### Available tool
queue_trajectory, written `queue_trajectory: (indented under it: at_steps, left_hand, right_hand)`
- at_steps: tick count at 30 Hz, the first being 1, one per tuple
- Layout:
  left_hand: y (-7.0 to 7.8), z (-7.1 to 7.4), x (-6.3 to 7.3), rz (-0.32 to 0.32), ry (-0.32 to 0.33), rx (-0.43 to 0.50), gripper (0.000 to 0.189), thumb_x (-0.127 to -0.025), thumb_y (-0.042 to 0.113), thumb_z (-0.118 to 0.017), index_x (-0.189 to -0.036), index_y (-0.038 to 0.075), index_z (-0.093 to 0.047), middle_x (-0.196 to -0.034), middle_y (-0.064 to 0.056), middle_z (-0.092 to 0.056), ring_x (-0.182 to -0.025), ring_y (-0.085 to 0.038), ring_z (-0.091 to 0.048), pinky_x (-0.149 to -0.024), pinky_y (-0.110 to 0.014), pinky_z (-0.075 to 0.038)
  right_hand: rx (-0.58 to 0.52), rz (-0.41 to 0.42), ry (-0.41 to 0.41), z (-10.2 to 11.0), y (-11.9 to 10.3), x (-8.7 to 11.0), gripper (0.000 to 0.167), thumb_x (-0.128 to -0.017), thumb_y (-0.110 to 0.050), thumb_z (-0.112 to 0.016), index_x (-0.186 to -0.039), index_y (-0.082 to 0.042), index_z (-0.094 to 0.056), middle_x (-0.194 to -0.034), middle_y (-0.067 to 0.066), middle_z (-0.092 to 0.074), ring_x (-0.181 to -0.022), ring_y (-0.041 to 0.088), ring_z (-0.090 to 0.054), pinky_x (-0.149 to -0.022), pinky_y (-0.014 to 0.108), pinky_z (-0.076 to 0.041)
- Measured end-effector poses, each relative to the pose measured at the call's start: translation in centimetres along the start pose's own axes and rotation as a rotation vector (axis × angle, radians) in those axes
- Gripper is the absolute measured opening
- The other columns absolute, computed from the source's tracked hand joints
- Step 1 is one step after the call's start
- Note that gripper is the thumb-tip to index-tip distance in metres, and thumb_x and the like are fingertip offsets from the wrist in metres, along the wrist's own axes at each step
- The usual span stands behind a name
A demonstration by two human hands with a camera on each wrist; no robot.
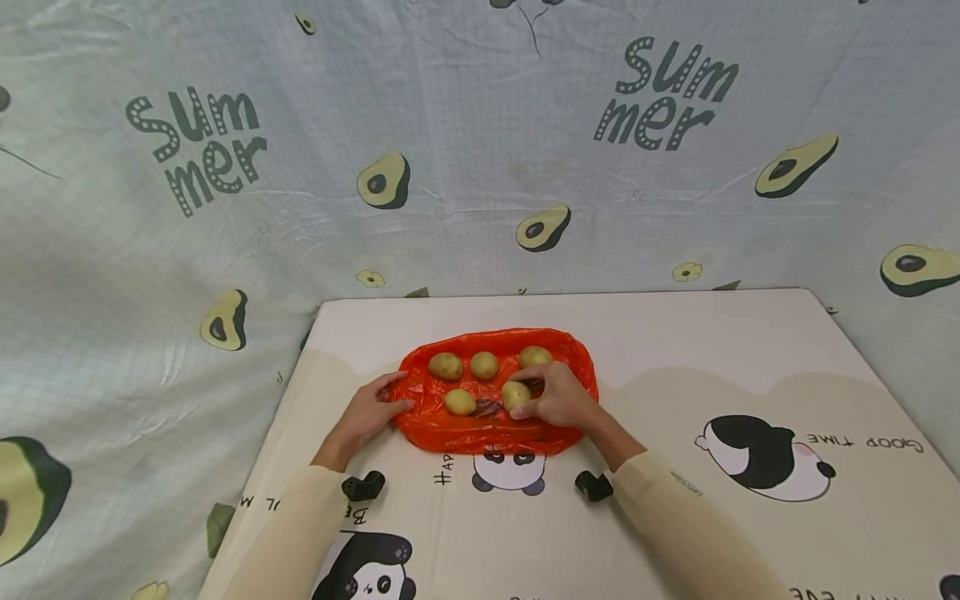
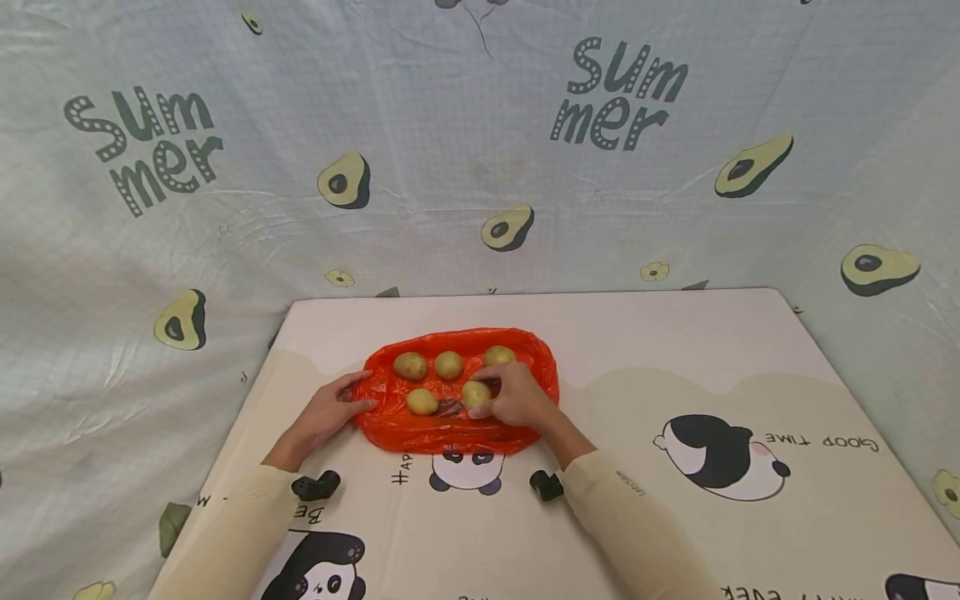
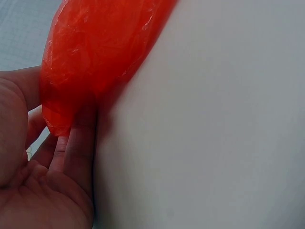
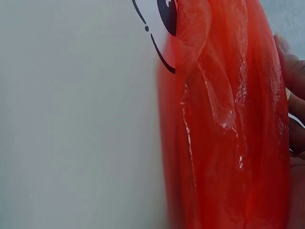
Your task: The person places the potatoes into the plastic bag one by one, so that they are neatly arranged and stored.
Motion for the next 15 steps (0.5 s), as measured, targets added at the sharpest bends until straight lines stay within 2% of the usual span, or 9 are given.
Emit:
queue_trajectory:
  at_steps: [15]
  left_hand:
    - [-0.25,0.02,-0.11,-0.007,0.001,0.003,0.061,-0.101,0.014,-0.066,-0.158,0.012,-0.044,-0.166,-0.021,-0.037,-0.148,-0.042,-0.043,-0.115,-0.052,-0.046]
  right_hand:
    - [0.021,0.013,-0.009,-0.59,-0.33,-0.55,0.051,-0.08,-0.019,-0.09,-0.128,-0.01,-0.075,-0.119,0.004,-0.073,-0.109,0.023,-0.058,-0.091,0.04,-0.058]
Point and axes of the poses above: each hand's wrist, its own x-axis away from the middle knuckle, its own z-axis out of the back of the hand, y = z × x, the point moved 5 cm from there along -x, towards the middle knuckle
